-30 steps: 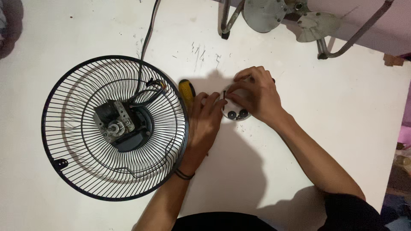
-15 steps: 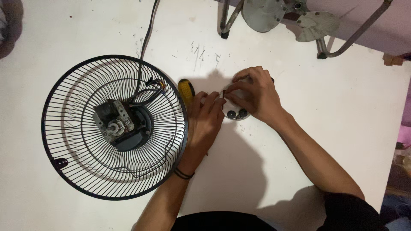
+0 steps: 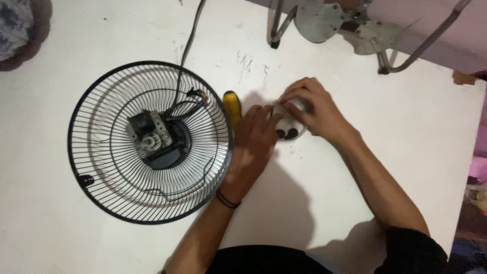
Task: The person uses a yellow screwdriver to loosen and remove screws from the central hub of a disassembled electric fan. They place the screws into a small container and continue adjusting the fan's internal components.
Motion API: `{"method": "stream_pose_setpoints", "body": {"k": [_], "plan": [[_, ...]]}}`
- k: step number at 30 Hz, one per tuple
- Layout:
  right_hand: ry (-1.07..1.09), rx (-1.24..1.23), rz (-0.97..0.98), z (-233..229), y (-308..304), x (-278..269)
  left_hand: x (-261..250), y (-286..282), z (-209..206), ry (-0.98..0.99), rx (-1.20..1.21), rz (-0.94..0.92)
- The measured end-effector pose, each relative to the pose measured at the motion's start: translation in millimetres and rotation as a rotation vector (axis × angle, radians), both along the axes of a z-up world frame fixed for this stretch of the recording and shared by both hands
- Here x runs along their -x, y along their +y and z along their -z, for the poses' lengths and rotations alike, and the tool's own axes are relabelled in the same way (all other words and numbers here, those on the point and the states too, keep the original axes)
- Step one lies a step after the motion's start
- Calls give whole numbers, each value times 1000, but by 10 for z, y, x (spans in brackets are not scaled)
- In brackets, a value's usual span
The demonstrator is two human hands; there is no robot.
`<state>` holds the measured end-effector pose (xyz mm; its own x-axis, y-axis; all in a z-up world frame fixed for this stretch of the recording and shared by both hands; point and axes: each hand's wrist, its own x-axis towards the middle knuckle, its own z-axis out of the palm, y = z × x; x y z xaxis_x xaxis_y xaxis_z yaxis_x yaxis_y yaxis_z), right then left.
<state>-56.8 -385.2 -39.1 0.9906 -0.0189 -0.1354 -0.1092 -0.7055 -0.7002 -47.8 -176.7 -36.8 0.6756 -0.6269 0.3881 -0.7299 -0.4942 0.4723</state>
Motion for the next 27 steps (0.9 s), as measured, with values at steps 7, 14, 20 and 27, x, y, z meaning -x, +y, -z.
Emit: {"method": "stream_pose_setpoints", "body": {"k": [7, 14, 20, 27], "plan": [[-137, 101, -79, -207, 242, -10, 127, 42, -99, -6, 39, -63], [-23, 67, -92, -397, 641, -246, 352, 208, 27, -60, 18, -96], [95, 192, -149, -414, 1002, -476, 519, 510, 132, -46, -222, -80], [193, 199, -135, -422, 1126, -523, 705, 705, 197, 119, -170, -76]]}}
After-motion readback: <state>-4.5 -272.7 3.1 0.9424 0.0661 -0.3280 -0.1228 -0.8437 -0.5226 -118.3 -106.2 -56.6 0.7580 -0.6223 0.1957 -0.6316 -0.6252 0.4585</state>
